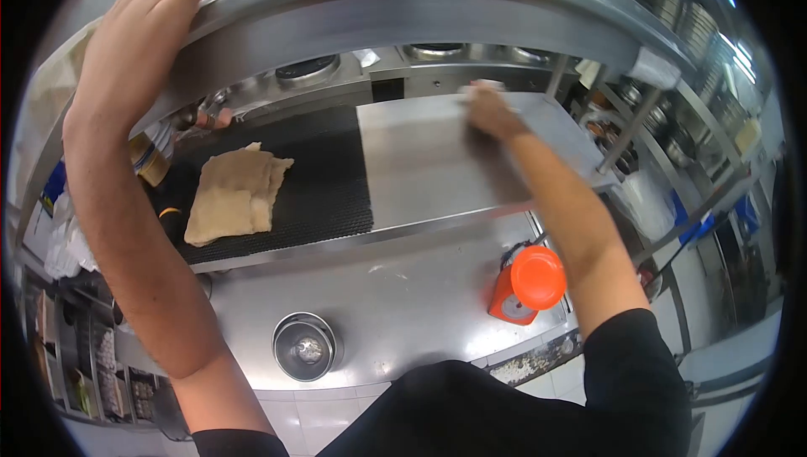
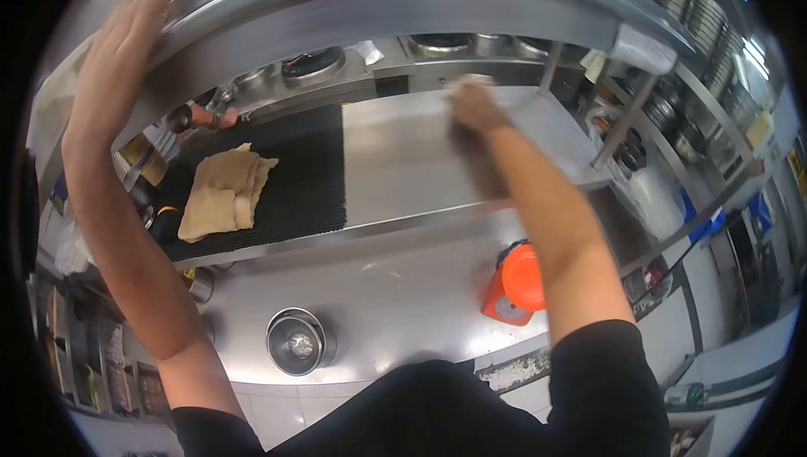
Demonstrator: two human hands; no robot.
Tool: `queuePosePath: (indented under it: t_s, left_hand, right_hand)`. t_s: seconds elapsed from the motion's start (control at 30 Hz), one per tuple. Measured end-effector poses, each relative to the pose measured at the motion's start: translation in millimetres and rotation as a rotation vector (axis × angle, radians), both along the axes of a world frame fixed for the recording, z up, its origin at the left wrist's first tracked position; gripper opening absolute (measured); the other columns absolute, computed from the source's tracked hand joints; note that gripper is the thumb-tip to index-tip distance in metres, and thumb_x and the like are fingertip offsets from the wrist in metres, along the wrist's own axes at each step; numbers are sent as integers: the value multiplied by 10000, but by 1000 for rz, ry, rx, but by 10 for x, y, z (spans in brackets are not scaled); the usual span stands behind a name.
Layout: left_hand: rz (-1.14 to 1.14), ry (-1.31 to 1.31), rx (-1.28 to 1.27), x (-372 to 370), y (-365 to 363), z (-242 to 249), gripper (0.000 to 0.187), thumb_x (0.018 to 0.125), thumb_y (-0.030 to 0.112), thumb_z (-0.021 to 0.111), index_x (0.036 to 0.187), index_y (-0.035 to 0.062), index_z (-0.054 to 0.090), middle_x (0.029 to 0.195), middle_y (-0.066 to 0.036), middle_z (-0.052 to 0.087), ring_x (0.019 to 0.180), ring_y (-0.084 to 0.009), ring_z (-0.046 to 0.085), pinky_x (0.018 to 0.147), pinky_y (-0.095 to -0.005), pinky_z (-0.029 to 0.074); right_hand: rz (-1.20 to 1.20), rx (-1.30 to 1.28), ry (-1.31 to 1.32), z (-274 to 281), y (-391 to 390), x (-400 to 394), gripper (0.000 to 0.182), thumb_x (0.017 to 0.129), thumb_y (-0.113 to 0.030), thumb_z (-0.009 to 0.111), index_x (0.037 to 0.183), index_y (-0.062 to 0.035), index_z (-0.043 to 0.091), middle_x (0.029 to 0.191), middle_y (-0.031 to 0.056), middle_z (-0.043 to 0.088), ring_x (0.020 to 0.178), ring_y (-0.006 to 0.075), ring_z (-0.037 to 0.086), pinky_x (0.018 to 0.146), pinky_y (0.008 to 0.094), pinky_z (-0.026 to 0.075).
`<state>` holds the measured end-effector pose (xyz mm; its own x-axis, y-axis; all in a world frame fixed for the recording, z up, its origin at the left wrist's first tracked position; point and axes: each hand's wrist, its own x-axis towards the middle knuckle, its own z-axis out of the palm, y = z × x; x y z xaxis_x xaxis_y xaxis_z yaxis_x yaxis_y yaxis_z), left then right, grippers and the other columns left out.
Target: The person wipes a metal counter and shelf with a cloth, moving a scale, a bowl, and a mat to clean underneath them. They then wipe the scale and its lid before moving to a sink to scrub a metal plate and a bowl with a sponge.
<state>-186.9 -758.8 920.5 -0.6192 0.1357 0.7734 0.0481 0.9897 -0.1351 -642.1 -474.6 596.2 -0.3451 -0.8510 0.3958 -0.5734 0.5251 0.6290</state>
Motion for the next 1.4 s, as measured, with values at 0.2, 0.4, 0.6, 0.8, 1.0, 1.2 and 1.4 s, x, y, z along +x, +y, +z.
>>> queuePosePath:
  t_s: [0.2,0.4,0.6,0.8,1.0,1.2,1.4]
  left_hand:
    - [19,-10,299,-27,68,3,522,1103,491,335,1572,285,437,1532,-58,536,1436,-233,474,1172,-375,367]
    - [139,19,405,-53,161,15,800,998,738,374,1504,141,543,1521,-117,538,1424,-273,484,1197,-403,325]
    - [140,-48,312,-40,95,12,526,1112,480,313,1582,267,416,1545,-92,519,1429,-259,485,1198,-388,350]
    - [177,-15,260,-65,41,63,690,1061,620,375,1531,131,499,1534,-102,525,1442,-238,465,1206,-371,314]
    - [129,-40,434,-35,229,41,778,1033,696,362,1500,100,541,1547,-122,506,1467,-262,426,1224,-391,265]
    - [131,-90,413,2,331,48,795,1043,698,310,1514,92,519,1549,-112,510,1479,-265,401,1228,-386,243]
    - [135,-84,469,-28,325,52,834,1037,720,251,1508,91,529,1538,-75,530,1457,-245,428,1228,-389,228]
  right_hand:
    - [156,20,-468,559,-1107,2392,432,906,-218,597,1236,52,671,1441,267,543,1381,465,465,1176,534,346]
    - [60,-572,-558,135,511,2793,508,993,-231,553,1404,62,494,1419,262,547,1353,385,517,1148,489,412]
    - [-1,-791,-126,-42,2503,2097,417,936,-99,586,1322,53,547,1225,243,608,1147,435,565,1002,519,452]
    - [143,-1015,-91,-365,1150,2666,500,860,-63,626,1347,30,563,1248,206,612,1108,399,588,987,547,442]
    - [583,-710,-457,-236,298,3332,633,829,-137,667,1446,-178,531,1487,127,495,1378,395,463,1184,595,345]
    - [265,-959,-105,-563,2387,2003,789,633,-143,860,1369,-102,579,1365,136,590,1268,397,544,1124,544,389]
    - [-364,-1320,-191,-846,4202,1417,487,843,-43,669,1320,-28,570,1321,197,604,1208,374,590,1054,422,463]
